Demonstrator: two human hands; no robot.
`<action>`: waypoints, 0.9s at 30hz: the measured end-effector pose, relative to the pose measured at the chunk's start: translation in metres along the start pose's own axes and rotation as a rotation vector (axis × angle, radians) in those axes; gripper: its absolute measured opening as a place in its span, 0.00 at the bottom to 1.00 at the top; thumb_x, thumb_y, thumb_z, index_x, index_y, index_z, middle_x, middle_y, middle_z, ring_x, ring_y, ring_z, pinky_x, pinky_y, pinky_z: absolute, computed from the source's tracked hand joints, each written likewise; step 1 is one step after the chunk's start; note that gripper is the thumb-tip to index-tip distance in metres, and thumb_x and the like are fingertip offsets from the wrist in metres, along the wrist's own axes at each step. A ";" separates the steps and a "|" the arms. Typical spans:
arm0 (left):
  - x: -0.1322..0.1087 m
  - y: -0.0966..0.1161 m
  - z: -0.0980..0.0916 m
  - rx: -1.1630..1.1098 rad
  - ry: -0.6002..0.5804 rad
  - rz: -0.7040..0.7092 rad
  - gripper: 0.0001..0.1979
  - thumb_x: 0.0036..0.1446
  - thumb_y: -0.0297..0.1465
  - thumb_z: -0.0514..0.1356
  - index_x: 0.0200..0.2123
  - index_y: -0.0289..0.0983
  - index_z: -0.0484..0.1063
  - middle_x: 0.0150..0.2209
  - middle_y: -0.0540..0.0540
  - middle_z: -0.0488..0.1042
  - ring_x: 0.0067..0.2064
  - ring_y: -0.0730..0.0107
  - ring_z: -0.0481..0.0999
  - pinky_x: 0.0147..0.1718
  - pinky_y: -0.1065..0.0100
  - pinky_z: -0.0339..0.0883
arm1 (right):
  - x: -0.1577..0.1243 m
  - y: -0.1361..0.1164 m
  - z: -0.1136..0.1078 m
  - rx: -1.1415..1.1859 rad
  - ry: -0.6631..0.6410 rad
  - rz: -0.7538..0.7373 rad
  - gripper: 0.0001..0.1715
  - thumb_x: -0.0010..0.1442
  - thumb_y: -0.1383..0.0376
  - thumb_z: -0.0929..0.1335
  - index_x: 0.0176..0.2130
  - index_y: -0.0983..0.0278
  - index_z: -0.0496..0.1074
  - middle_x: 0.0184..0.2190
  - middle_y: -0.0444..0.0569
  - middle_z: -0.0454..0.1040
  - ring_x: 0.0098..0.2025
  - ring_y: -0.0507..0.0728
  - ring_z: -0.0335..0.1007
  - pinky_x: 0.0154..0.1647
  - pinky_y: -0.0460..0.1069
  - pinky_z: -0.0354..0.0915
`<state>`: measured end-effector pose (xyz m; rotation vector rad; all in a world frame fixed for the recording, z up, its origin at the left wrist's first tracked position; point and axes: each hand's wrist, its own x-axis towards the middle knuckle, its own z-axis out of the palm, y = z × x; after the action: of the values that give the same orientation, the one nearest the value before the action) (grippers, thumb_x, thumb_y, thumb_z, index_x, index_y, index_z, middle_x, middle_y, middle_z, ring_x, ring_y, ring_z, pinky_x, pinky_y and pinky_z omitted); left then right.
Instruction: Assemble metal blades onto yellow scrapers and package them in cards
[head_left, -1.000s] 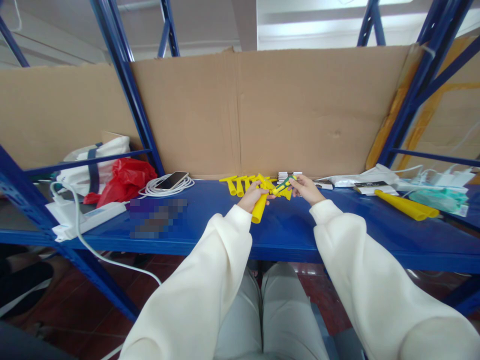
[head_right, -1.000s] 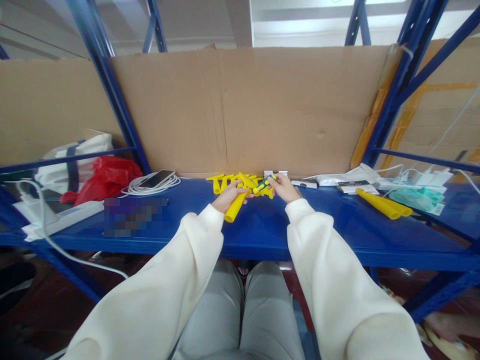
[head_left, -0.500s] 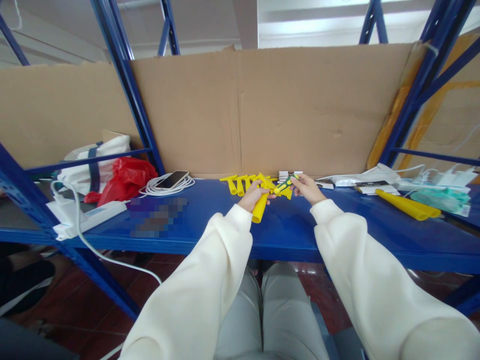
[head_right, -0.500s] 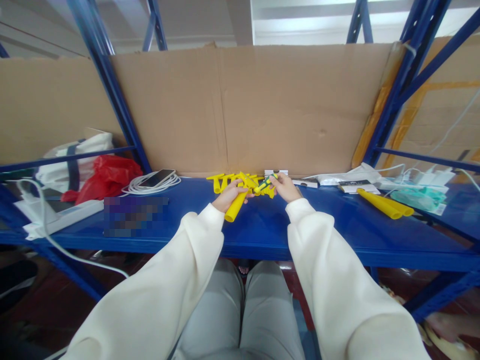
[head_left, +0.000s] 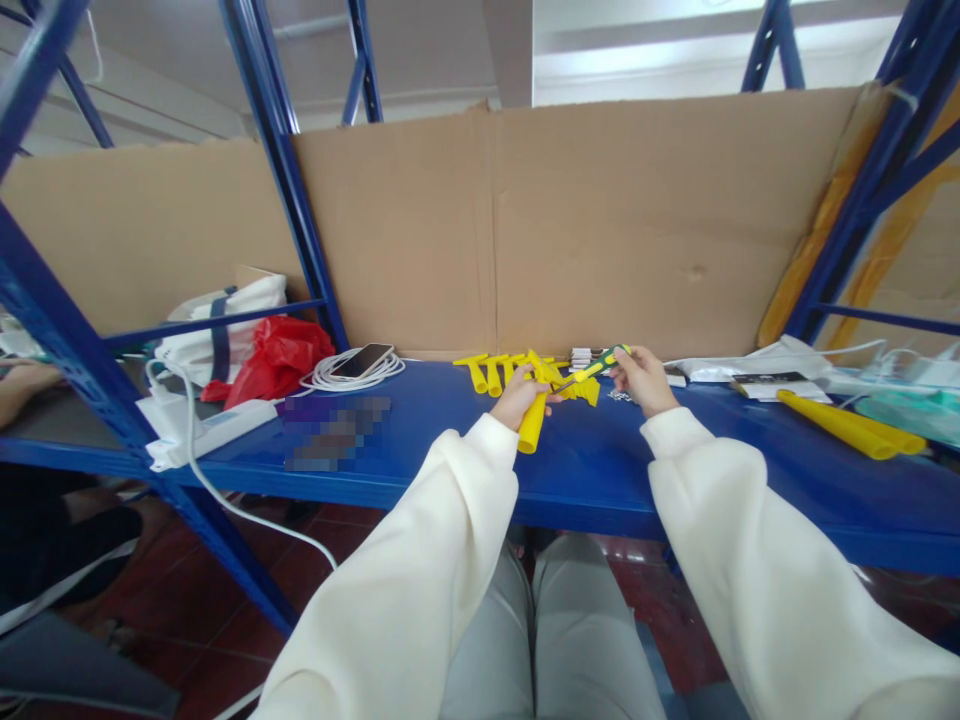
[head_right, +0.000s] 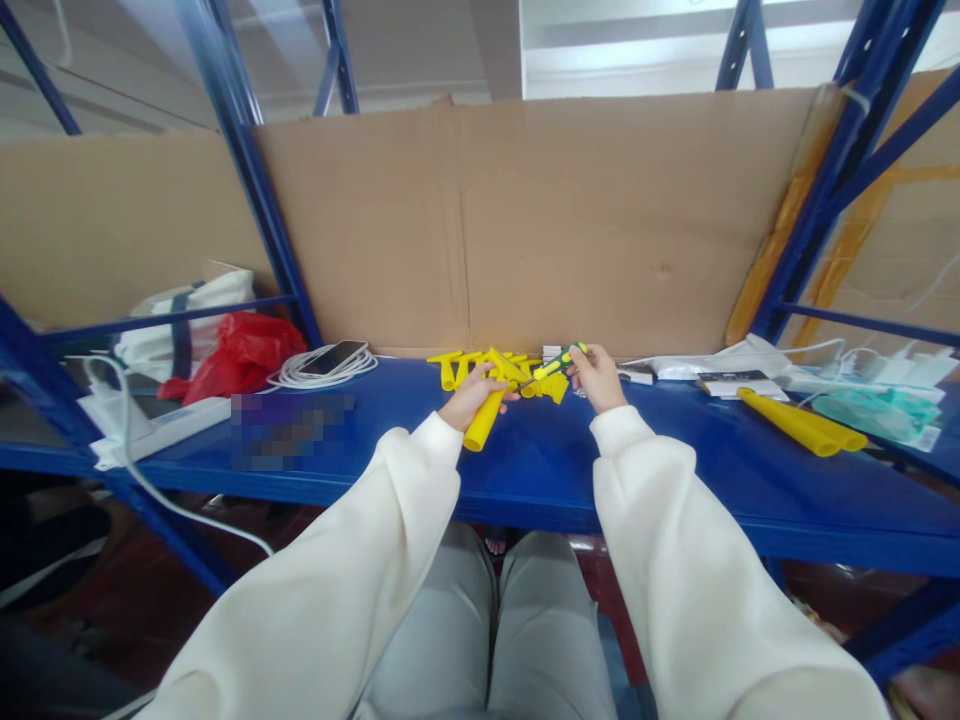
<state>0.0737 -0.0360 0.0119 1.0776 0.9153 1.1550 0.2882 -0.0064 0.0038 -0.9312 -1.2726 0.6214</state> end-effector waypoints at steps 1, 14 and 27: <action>0.000 0.000 -0.001 0.002 0.003 0.003 0.35 0.55 0.20 0.61 0.65 0.42 0.59 0.50 0.39 0.76 0.30 0.69 0.82 0.18 0.76 0.66 | 0.000 0.000 -0.001 0.012 0.016 -0.009 0.25 0.54 0.46 0.76 0.30 0.60 0.65 0.17 0.38 0.68 0.14 0.48 0.60 0.16 0.44 0.59; -0.007 0.004 -0.010 -0.002 0.013 0.008 0.35 0.53 0.17 0.59 0.64 0.41 0.58 0.53 0.38 0.75 0.31 0.68 0.83 0.17 0.76 0.64 | -0.003 -0.008 -0.005 0.153 0.158 -0.004 0.25 0.54 0.49 0.77 0.29 0.60 0.64 0.17 0.39 0.69 0.13 0.47 0.59 0.14 0.42 0.57; -0.011 0.007 -0.008 0.033 -0.024 -0.015 0.32 0.56 0.17 0.55 0.63 0.40 0.60 0.43 0.44 0.78 0.26 0.73 0.78 0.18 0.75 0.64 | -0.005 -0.013 0.000 0.218 0.143 0.039 0.25 0.56 0.48 0.76 0.29 0.61 0.64 0.18 0.42 0.70 0.15 0.48 0.61 0.16 0.42 0.57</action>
<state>0.0619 -0.0445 0.0171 1.1070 0.9247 1.1158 0.2860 -0.0175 0.0127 -0.8067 -1.0386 0.6966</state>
